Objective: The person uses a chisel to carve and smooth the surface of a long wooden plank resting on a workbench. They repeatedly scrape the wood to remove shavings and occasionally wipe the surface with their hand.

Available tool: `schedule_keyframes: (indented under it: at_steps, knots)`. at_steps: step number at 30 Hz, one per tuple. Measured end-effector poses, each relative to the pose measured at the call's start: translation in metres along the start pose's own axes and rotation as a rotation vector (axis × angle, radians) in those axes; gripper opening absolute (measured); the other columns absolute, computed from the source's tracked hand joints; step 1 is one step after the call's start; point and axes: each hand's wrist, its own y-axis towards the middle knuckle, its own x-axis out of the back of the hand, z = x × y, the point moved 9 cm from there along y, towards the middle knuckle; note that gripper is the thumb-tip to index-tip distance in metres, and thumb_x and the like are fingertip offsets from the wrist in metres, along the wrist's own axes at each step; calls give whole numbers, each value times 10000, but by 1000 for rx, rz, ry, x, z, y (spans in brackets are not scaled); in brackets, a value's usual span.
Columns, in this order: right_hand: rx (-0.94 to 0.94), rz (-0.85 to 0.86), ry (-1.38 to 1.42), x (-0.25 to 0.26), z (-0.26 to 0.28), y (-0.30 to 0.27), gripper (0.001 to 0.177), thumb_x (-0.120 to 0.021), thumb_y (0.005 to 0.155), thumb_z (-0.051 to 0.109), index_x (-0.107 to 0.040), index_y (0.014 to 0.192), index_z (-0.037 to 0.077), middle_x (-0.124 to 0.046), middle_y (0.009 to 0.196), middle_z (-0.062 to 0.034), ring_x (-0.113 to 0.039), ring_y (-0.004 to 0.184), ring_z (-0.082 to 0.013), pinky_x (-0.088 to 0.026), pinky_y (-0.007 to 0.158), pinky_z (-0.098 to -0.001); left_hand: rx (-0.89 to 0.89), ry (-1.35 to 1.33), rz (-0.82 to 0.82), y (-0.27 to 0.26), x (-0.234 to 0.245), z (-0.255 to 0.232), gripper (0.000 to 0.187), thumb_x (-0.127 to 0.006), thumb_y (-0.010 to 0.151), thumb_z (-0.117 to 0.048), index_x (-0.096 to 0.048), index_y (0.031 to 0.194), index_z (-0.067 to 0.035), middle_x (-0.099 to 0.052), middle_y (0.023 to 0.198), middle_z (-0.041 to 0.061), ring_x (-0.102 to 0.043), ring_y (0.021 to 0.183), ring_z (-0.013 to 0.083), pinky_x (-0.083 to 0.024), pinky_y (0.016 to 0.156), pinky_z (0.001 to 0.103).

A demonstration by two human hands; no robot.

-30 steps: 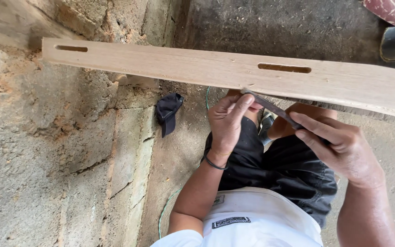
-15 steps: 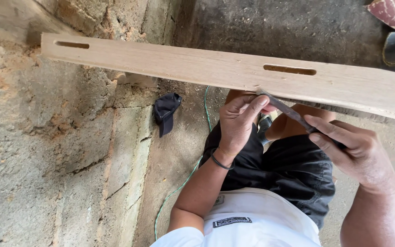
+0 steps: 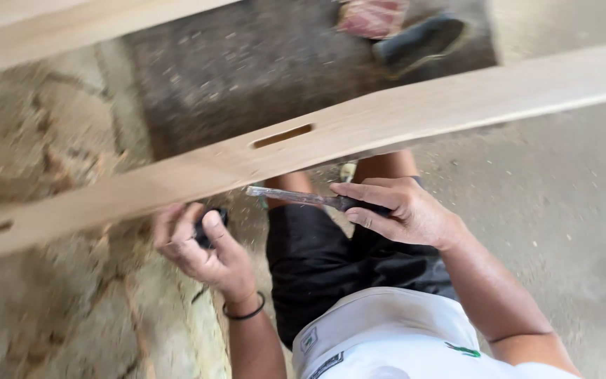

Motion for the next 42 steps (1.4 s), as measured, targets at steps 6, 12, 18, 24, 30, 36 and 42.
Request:
schedule_keyframes:
  at_steps: [6,12,18,24,30,36,42]
  knots:
    - [-173,-267,10,58,-13,-51,277,-585,760,137,-579,978,-34,-620,699,-137,-610,582,-223,-476,516,-307,-301,103,520,-44,-85,-70,679,-565,794,-387,-336,1267,43,-184,1308,309,-176,1180,505,-163,960,541]
    - [-295,-346,-172,96,-14,-97,367,-526,805,246,-507,1090,16,-642,866,-60,-621,687,-117,-463,614,-217,-494,-182,538,-40,-94,-138,294,-642,775,-222,-608,950,12,-444,1114,232,-416,1082,424,-301,978,527]
    - [-296,-415,-195,122,-8,-118,324,-512,819,244,-513,1066,35,-620,928,-105,-625,835,-202,-472,725,-276,-780,399,704,-3,-137,-108,744,-584,674,-623,-634,1120,-30,-648,912,124,-621,811,223,-495,702,289]
    - [-344,-449,-178,128,-20,-128,317,-513,820,251,-523,1071,57,-616,809,-66,-598,689,-152,-445,641,-243,-922,272,502,3,-138,-59,707,-601,669,-690,-712,995,-72,-629,810,50,-597,702,191,-455,631,293]
    - [-351,-435,-207,129,-26,-127,322,-492,827,263,-517,1068,52,-619,834,-74,-612,726,-174,-455,657,-258,-940,78,492,9,-146,-1,752,-692,562,-648,-704,969,-16,-601,756,83,-582,686,229,-488,684,343]
    - [-330,-439,-214,130,-21,-127,318,-499,826,260,-516,1072,58,-610,789,-66,-602,670,-172,-454,621,-255,-973,286,450,6,-131,-46,800,-487,684,-668,-660,1125,-23,-626,967,111,-558,704,243,-437,675,337]
    - [-364,-474,-183,126,-28,-130,351,-504,815,290,-524,1070,50,-633,829,-41,-602,679,-115,-450,611,-222,-517,220,696,-47,-138,-76,718,-311,916,-470,-95,1336,70,-51,1387,227,10,1283,348,24,1022,521]
